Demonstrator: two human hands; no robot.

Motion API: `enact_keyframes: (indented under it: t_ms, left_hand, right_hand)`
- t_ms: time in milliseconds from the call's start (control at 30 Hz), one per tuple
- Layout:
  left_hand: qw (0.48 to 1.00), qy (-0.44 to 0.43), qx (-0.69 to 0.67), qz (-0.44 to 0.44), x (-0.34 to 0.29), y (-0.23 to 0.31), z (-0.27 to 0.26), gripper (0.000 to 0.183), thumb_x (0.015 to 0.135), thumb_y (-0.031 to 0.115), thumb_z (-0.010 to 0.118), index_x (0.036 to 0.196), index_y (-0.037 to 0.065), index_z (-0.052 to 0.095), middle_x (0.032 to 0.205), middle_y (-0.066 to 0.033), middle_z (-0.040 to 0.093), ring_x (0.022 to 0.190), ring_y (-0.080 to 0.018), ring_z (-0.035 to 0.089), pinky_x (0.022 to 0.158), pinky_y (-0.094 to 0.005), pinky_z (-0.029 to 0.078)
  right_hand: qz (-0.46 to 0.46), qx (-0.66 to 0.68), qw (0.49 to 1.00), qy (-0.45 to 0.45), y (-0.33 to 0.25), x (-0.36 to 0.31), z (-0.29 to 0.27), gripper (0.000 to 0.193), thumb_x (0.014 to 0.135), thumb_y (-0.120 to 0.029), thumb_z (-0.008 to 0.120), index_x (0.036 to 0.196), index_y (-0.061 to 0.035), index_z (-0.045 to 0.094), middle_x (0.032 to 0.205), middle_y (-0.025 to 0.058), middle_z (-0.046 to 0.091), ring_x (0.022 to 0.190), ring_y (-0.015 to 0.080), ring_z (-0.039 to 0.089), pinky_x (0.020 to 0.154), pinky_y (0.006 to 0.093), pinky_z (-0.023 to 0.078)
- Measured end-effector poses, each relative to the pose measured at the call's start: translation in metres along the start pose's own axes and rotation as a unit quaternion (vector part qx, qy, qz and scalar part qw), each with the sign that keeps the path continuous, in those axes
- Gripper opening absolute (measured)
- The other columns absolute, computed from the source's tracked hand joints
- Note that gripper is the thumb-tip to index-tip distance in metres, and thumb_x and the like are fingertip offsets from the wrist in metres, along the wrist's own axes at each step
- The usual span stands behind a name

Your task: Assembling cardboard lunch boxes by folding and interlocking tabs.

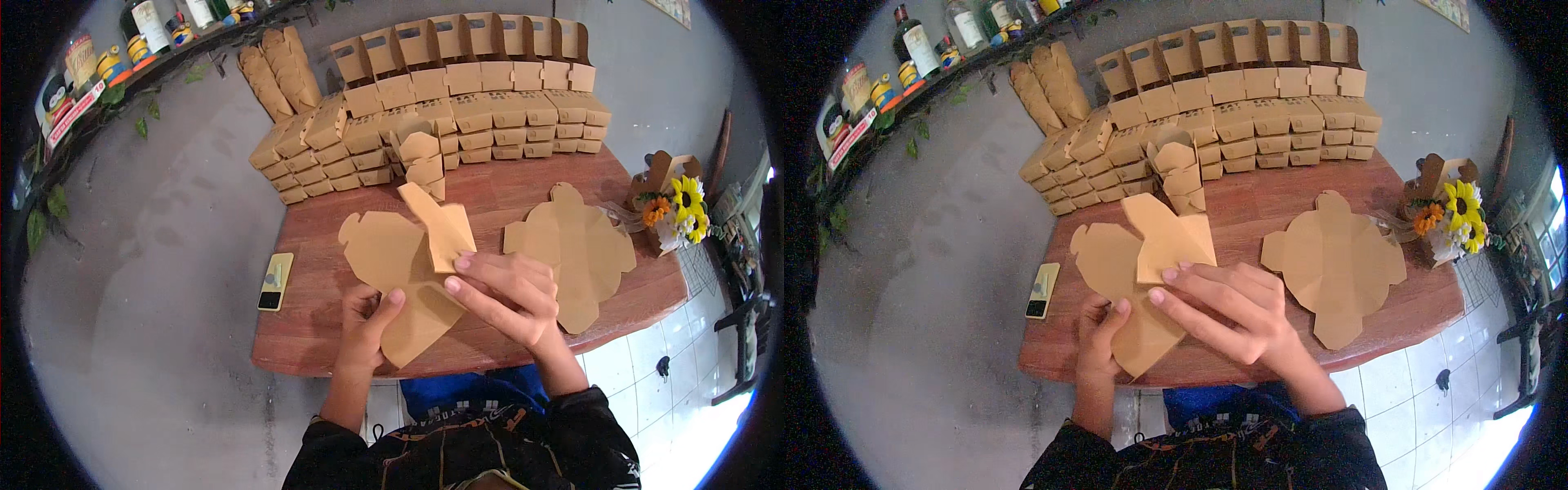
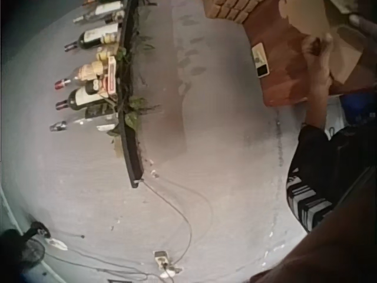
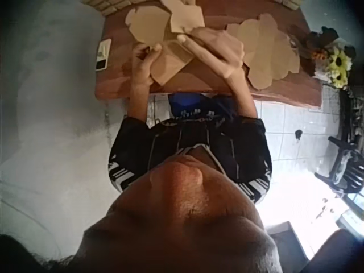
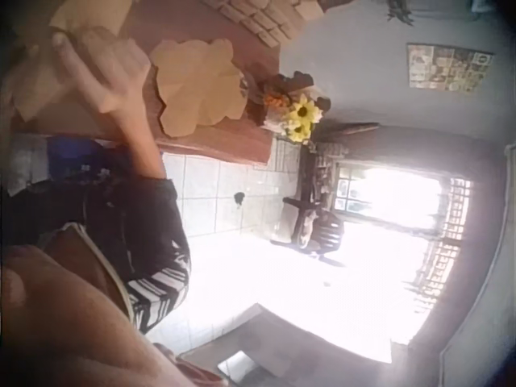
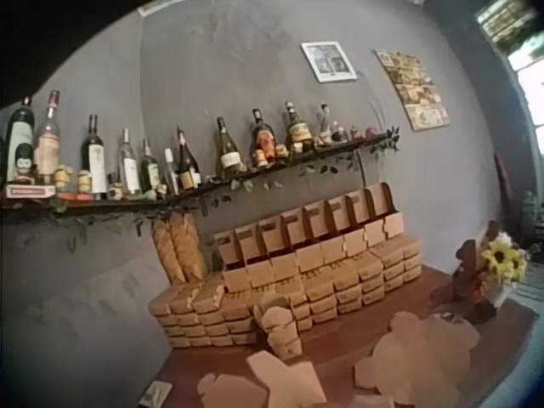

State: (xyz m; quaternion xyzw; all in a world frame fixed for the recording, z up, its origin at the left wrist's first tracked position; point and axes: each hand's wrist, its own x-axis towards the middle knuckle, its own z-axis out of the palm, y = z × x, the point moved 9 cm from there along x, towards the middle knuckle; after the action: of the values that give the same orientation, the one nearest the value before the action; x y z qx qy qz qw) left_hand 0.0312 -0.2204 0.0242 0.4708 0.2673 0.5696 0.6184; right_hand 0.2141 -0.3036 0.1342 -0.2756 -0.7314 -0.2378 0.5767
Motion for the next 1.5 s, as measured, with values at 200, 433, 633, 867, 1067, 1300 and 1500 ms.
enact_keyframes:
  t_ms: [200, 433, 633, 867, 1067, 1300, 1500]
  left_hand:
    - [0.998, -0.02, 0.06, 0.005, -0.009, 0.012, 0.013, 0.018, 0.097, 0.015, 0.071, 0.104, -0.001, 0.07, 0.092, -0.0012, 0.07, 0.084, -0.0076, 0.064, 0.071, -0.0229, 0.05]
    - [0.988, -0.037, 0.139, 0.061, -0.011, 0.017, 0.014, 0.02, 0.098, 0.017, 0.07, 0.101, -0.002, 0.07, 0.089, 0.0011, 0.068, 0.079, -0.005, 0.059, 0.068, -0.0222, 0.047]
    - [0.97, -0.036, 0.222, 0.089, -0.021, 0.022, 0.02, 0.015, 0.098, 0.012, 0.068, 0.102, -0.003, 0.069, 0.088, 0.0013, 0.067, 0.074, -0.0037, 0.059, 0.062, -0.0208, 0.046]
    - [0.974, -0.078, 0.179, 0.114, -0.027, 0.024, 0.027, 0.026, 0.096, 0.003, 0.067, 0.12, -0.003, 0.062, 0.104, -0.0038, 0.067, 0.091, -0.0082, 0.063, 0.076, -0.0231, 0.051]
    - [0.994, -0.052, 0.086, 0.039, -0.032, 0.013, 0.02, 0.06, 0.092, -0.005, 0.068, 0.145, 0.0, 0.039, 0.133, -0.0107, 0.058, 0.122, -0.0176, 0.059, 0.102, -0.0334, 0.051]
    - [0.994, -0.067, 0.067, 0.062, -0.036, 0.02, 0.021, 0.063, 0.093, -0.007, 0.066, 0.147, 0.001, 0.035, 0.135, -0.0125, 0.057, 0.125, -0.0193, 0.058, 0.103, -0.0341, 0.051]
    - [0.999, 0.02, 0.005, -0.04, -0.039, 0.006, 0.011, 0.068, 0.089, -0.003, 0.071, 0.147, 0.002, 0.035, 0.134, -0.013, 0.057, 0.123, -0.0208, 0.059, 0.102, -0.0374, 0.051]
  right_hand:
    - [-0.108, -0.03, 0.991, -0.076, -0.004, -0.001, 0.014, 0.043, 0.067, -0.015, 0.072, 0.109, -0.0101, 0.077, 0.101, 0.0016, 0.07, 0.088, 0.0199, 0.069, 0.063, 0.0275, 0.052]
    - [-0.117, -0.036, 0.986, -0.112, -0.006, -0.003, 0.017, 0.041, 0.067, -0.013, 0.073, 0.108, -0.008, 0.077, 0.102, 0.004, 0.068, 0.092, 0.024, 0.068, 0.072, 0.0319, 0.058]
    - [-0.117, -0.039, 0.985, -0.12, -0.01, -0.01, 0.02, 0.039, 0.068, -0.013, 0.074, 0.107, -0.0058, 0.076, 0.102, 0.0049, 0.067, 0.095, 0.0256, 0.068, 0.075, 0.0353, 0.061]
    - [-0.167, -0.032, 0.979, -0.109, -0.018, -0.008, 0.017, 0.035, 0.071, -0.01, 0.074, 0.106, -0.005, 0.076, 0.101, 0.0052, 0.065, 0.098, 0.0271, 0.069, 0.072, 0.0325, 0.061]
    - [-0.164, -0.024, 0.978, -0.13, -0.029, -0.009, 0.015, 0.029, 0.073, -0.01, 0.072, 0.101, -0.0019, 0.076, 0.101, 0.0072, 0.066, 0.106, 0.0308, 0.07, 0.071, 0.0317, 0.061]
    - [-0.183, -0.031, 0.973, -0.136, -0.03, -0.007, 0.018, 0.031, 0.072, -0.01, 0.072, 0.101, -0.0005, 0.075, 0.102, 0.0076, 0.067, 0.105, 0.0308, 0.07, 0.074, 0.0324, 0.062]
    - [-0.138, 0.041, 0.967, -0.209, -0.026, -0.01, 0.018, 0.039, 0.072, -0.008, 0.076, 0.11, -0.0038, 0.075, 0.107, 0.0088, 0.069, 0.11, 0.0343, 0.07, 0.074, 0.0351, 0.064]
